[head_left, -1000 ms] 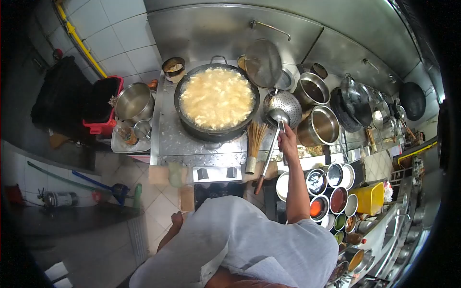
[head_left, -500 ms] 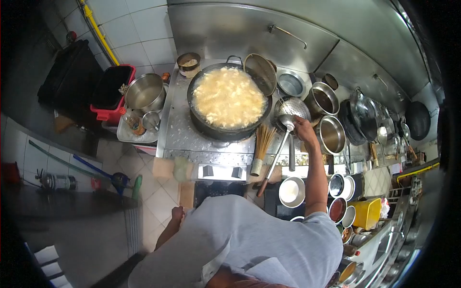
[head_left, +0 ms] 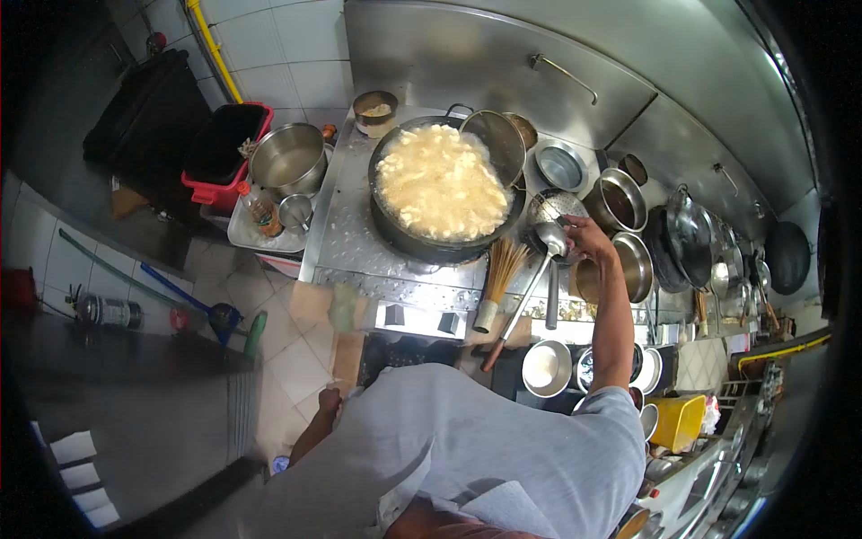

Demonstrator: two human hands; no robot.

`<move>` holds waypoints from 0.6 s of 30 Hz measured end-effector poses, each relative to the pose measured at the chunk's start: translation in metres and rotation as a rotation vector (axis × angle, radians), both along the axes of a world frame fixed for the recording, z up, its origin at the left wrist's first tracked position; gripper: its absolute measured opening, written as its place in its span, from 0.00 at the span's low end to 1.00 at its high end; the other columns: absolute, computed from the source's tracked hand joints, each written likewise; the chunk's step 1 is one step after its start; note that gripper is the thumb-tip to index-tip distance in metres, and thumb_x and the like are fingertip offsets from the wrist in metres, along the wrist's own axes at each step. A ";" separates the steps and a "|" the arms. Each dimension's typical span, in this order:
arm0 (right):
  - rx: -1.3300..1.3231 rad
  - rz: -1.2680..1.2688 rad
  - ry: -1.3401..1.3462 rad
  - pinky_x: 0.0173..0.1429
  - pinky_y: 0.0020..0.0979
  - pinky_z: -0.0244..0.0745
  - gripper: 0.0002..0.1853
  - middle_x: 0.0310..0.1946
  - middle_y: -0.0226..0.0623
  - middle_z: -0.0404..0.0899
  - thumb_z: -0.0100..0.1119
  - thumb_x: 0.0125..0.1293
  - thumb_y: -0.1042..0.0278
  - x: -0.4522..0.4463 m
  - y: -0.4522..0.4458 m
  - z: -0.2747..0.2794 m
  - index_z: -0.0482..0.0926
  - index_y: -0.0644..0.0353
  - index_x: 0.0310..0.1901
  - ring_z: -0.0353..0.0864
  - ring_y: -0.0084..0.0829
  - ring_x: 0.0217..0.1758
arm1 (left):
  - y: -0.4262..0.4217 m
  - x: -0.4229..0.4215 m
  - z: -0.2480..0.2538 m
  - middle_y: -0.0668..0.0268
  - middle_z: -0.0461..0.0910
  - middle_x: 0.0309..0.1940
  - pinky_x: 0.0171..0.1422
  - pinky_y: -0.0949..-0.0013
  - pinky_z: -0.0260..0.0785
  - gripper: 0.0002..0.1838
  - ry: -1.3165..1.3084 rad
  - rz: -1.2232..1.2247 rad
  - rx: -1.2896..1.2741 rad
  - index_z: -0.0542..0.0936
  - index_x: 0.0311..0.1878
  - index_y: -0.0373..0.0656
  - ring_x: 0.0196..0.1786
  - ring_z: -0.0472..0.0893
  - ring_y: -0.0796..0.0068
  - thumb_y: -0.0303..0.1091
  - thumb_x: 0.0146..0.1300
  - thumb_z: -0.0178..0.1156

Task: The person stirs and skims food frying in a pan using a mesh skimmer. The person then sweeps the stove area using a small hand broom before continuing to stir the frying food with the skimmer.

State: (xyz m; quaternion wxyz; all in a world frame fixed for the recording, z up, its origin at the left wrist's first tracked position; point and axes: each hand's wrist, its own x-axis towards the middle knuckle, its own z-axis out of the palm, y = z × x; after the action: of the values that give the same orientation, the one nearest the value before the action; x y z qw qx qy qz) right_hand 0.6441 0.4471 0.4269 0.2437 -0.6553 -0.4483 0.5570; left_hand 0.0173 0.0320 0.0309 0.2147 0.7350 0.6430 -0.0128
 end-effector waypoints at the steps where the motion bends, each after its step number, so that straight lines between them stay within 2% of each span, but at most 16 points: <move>1: -0.001 0.006 0.003 0.14 0.19 0.55 0.24 0.18 0.24 0.70 0.51 0.69 0.69 -0.006 0.004 -0.002 0.66 0.57 0.67 0.64 0.15 0.14 | -0.002 0.002 0.002 0.55 0.77 0.16 0.23 0.59 0.68 0.15 -0.063 0.122 -0.073 0.78 0.21 0.35 0.18 0.77 0.64 0.34 0.58 0.51; 3: -0.041 0.065 -0.025 0.13 0.19 0.55 0.25 0.18 0.25 0.70 0.52 0.69 0.69 -0.018 0.006 -0.007 0.64 0.58 0.67 0.64 0.16 0.13 | 0.004 0.012 0.027 0.56 0.77 0.16 0.24 0.58 0.68 0.15 -0.190 0.357 -0.218 0.78 0.21 0.35 0.19 0.78 0.64 0.34 0.58 0.52; 5: -0.067 0.030 0.073 0.13 0.20 0.54 0.27 0.18 0.25 0.69 0.52 0.70 0.69 -0.020 0.005 -0.014 0.61 0.57 0.69 0.63 0.16 0.13 | 0.007 0.020 0.037 0.57 0.77 0.16 0.24 0.58 0.69 0.14 -0.322 0.590 -0.359 0.79 0.21 0.36 0.19 0.78 0.63 0.34 0.57 0.52; 10: -0.032 0.109 0.055 0.14 0.21 0.54 0.30 0.18 0.25 0.68 0.52 0.70 0.69 -0.033 -0.010 0.004 0.57 0.57 0.71 0.62 0.17 0.13 | -0.005 0.023 0.021 0.56 0.78 0.18 0.25 0.57 0.70 0.13 -0.538 0.829 -0.341 0.79 0.22 0.36 0.20 0.78 0.62 0.34 0.57 0.53; 14: 0.026 0.118 -0.070 0.15 0.22 0.54 0.29 0.18 0.24 0.67 0.52 0.69 0.70 -0.037 -0.032 0.022 0.60 0.57 0.70 0.61 0.16 0.13 | -0.003 0.017 0.013 0.55 0.79 0.19 0.27 0.57 0.71 0.12 -0.430 0.640 -0.325 0.79 0.24 0.36 0.21 0.79 0.61 0.34 0.57 0.54; 16: 0.160 0.207 -0.205 0.16 0.23 0.53 0.25 0.17 0.23 0.66 0.52 0.69 0.71 -0.036 -0.047 0.032 0.66 0.59 0.67 0.60 0.15 0.14 | 0.000 0.015 0.010 0.55 0.79 0.20 0.28 0.57 0.71 0.12 -0.374 0.537 -0.309 0.80 0.25 0.37 0.22 0.80 0.60 0.34 0.56 0.54; 17: 0.158 0.201 -0.208 0.16 0.23 0.53 0.25 0.17 0.23 0.66 0.52 0.69 0.71 -0.034 -0.054 0.038 0.66 0.59 0.67 0.60 0.15 0.14 | 0.002 0.014 0.008 0.55 0.79 0.20 0.28 0.57 0.71 0.11 -0.356 0.501 -0.306 0.80 0.25 0.37 0.22 0.80 0.60 0.34 0.56 0.54; 18: 0.175 0.232 -0.283 0.22 0.25 0.61 0.25 0.22 0.28 0.73 0.55 0.67 0.71 -0.032 -0.062 0.044 0.68 0.63 0.65 0.66 0.18 0.19 | 0.004 0.013 0.007 0.55 0.80 0.20 0.29 0.57 0.71 0.11 -0.340 0.468 -0.300 0.80 0.25 0.37 0.23 0.80 0.59 0.34 0.56 0.54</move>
State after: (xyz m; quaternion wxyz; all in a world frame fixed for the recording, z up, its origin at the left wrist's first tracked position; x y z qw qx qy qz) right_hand 0.6117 0.3851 0.4710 0.1683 -0.6474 -0.5971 0.4427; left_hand 0.0308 0.0359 0.0375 0.4222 0.5192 0.7402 0.0653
